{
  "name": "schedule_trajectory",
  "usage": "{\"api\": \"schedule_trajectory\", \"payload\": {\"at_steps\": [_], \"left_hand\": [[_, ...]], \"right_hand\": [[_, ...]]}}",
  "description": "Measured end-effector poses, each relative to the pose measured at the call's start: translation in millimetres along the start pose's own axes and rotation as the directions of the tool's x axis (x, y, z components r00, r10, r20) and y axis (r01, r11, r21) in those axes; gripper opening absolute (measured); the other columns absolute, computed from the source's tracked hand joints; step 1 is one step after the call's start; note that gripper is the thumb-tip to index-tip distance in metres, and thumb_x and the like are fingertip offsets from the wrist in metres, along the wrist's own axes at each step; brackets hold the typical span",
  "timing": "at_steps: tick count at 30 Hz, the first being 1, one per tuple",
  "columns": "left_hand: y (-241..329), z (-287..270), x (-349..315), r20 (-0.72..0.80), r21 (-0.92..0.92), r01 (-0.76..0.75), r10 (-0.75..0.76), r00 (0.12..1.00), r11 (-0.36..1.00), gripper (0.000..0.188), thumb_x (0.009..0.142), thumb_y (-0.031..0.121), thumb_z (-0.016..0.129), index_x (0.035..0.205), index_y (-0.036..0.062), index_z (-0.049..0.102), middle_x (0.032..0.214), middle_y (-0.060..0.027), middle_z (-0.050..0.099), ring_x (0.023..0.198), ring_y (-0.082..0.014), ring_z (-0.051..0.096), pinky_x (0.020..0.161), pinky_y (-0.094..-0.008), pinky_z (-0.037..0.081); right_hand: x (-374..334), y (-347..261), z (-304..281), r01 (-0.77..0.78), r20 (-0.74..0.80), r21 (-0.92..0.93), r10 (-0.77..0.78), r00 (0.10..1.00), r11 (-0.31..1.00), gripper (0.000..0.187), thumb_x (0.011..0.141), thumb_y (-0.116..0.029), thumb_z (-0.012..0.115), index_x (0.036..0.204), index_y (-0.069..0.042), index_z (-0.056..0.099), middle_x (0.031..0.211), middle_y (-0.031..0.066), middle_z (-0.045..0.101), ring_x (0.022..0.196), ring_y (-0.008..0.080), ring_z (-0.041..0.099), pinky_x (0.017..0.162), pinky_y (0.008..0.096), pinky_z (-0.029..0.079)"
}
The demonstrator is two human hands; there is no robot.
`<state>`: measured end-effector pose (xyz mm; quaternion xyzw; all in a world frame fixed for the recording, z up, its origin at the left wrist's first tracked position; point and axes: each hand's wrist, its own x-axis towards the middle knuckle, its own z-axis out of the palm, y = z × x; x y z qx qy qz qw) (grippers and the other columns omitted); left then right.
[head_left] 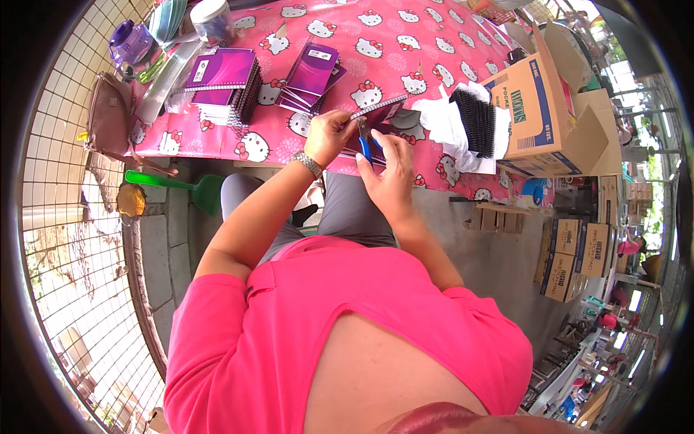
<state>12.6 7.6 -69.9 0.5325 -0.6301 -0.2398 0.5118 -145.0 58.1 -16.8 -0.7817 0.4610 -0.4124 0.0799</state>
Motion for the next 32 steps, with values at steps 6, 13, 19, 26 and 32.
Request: {"api": "schedule_trajectory", "payload": {"at_steps": [6,13,19,26,32], "left_hand": [[2,3,-4,-0.021,-0.017,-0.052,0.051,0.998,0.999,0.009,0.084,0.010,0.071,0.088,0.0016,0.071,0.068,-0.0121,0.063,0.057,-0.0187,0.060,0.054,-0.0309,0.046],[25,-19,30,-0.003,0.255,-0.317,0.328,0.945,0.913,0.016,0.078,0.009,0.069,0.094,0.0071,0.067,0.085,-0.0095,0.067,0.073,-0.0257,0.064,0.062,-0.0343,0.051],[62,-58,129,0.205,0.645,-0.413,0.375,0.904,0.643,0.015,0.082,0.019,0.057,0.094,0.0130,0.062,0.088,-0.0020,0.067,0.093,-0.0242,0.058,0.082,-0.0412,0.040],[-78,-34,153,0.147,0.729,0.017,-0.181,0.973,0.684,0.054,0.082,0.024,0.056,0.132,0.0060,0.048,0.135,-0.0223,0.048,0.129,-0.0351,0.043,0.110,-0.0445,0.032],[-153,3,163,0.396,-0.065,0.770,-0.692,0.603,0.634,0.071,0.080,0.047,0.068,0.116,-0.0136,0.060,0.116,-0.0215,0.064,0.112,-0.0238,0.059,0.096,-0.0361,0.044]], "right_hand": [[2,4,-4,-0.101,0.145,0.064,0.091,0.985,0.993,0.042,0.077,-0.018,0.073,0.115,-0.005,0.064,0.093,0.0110,0.061,0.087,0.0278,0.060,0.077,0.0406,0.048],[2,25,-24,-0.708,0.612,0.699,0.426,0.667,0.105,0.033,0.095,-0.014,0.056,0.123,0.002,0.057,0.108,0.0128,0.064,0.094,0.0198,0.064,0.080,0.0322,0.053],[-56,143,-26,-0.466,0.101,-0.083,0.472,0.876,0.881,0.049,0.081,-0.018,0.071,0.123,0.001,0.053,0.111,0.0182,0.061,0.102,0.0345,0.059,0.092,0.0396,0.046],[39,107,28,-0.369,-0.265,0.116,0.387,0.883,0.922,0.040,0.079,-0.015,0.071,0.113,0.002,0.058,0.112,0.0198,0.059,0.107,0.0329,0.056,0.095,0.0425,0.044],[114,137,92,-0.755,0.437,0.294,0.621,0.651,0.586,0.052,0.087,-0.038,0.060,0.116,0.004,0.059,0.102,0.0149,0.062,0.097,0.0241,0.061,0.084,0.0396,0.049]]}}
